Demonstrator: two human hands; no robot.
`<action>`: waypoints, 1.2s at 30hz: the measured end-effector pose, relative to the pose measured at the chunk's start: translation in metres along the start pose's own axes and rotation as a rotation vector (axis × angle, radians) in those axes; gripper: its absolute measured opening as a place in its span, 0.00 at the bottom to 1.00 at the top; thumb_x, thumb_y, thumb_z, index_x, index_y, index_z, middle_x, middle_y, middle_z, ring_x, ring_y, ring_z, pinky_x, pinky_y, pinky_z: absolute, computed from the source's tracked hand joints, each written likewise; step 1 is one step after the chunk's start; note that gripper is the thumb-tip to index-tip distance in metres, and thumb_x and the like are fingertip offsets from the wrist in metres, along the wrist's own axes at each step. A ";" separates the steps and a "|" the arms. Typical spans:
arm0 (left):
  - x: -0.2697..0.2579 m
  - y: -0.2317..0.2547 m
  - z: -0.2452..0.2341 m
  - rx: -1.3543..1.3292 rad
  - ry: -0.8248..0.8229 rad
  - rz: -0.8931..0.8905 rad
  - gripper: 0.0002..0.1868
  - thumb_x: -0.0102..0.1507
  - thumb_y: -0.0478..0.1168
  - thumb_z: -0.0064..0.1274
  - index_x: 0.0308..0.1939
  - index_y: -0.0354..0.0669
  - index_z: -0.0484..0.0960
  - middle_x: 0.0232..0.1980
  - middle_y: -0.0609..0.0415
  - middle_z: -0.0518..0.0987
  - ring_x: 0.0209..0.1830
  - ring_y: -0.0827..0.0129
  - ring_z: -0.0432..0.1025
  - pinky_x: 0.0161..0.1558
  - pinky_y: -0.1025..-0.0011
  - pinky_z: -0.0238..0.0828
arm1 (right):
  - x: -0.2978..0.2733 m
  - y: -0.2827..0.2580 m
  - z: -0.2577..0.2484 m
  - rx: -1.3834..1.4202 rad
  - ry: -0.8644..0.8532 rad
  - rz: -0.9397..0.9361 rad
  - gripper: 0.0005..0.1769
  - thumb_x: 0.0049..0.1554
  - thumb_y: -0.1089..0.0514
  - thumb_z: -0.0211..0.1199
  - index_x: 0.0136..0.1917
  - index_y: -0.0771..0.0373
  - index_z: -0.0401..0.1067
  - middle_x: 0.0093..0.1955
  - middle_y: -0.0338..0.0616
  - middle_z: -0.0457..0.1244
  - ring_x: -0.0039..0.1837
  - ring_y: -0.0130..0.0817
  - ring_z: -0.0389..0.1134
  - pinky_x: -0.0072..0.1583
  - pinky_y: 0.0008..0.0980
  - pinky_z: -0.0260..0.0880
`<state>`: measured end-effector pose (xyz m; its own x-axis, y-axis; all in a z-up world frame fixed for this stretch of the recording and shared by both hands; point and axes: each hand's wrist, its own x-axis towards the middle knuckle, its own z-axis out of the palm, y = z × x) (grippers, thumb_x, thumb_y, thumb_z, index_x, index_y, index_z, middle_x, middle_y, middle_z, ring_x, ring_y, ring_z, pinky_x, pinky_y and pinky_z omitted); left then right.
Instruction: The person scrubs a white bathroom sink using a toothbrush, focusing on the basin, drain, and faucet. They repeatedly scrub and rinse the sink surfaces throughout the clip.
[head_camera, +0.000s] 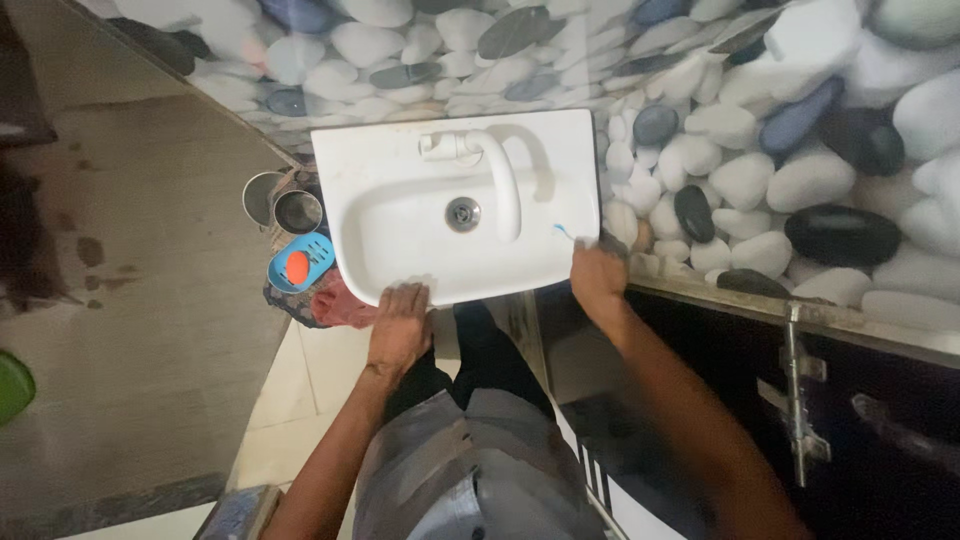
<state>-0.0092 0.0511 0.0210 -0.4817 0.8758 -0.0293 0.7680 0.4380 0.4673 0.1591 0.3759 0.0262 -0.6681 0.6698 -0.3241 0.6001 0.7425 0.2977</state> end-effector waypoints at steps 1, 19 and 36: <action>0.002 0.003 0.004 0.014 -0.017 -0.003 0.27 0.61 0.43 0.52 0.62 0.30 0.74 0.64 0.38 0.75 0.67 0.46 0.66 0.72 0.51 0.56 | -0.003 -0.007 0.000 -0.028 0.010 -0.014 0.14 0.58 0.57 0.55 0.53 0.59 0.78 0.43 0.49 0.71 0.41 0.46 0.75 0.34 0.44 0.76; 0.044 0.060 0.032 -0.085 -0.124 0.065 0.32 0.69 0.52 0.45 0.67 0.28 0.68 0.68 0.36 0.71 0.72 0.47 0.63 0.73 0.53 0.54 | 0.063 0.055 -0.054 -0.222 0.607 -0.591 0.16 0.61 0.61 0.57 0.61 0.66 0.75 0.43 0.47 0.66 0.38 0.37 0.69 0.37 0.35 0.70; 0.035 0.045 0.032 -0.070 -0.099 0.123 0.31 0.68 0.50 0.45 0.68 0.29 0.69 0.68 0.37 0.71 0.71 0.47 0.64 0.71 0.53 0.56 | 0.056 0.067 -0.083 -0.167 0.271 -0.477 0.12 0.65 0.57 0.52 0.51 0.66 0.72 0.43 0.52 0.67 0.41 0.46 0.71 0.42 0.48 0.72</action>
<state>0.0224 0.1080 0.0125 -0.3394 0.9391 -0.0533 0.7856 0.3141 0.5331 0.1249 0.4629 0.1022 -0.9502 0.2191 -0.2219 0.1414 0.9369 0.3197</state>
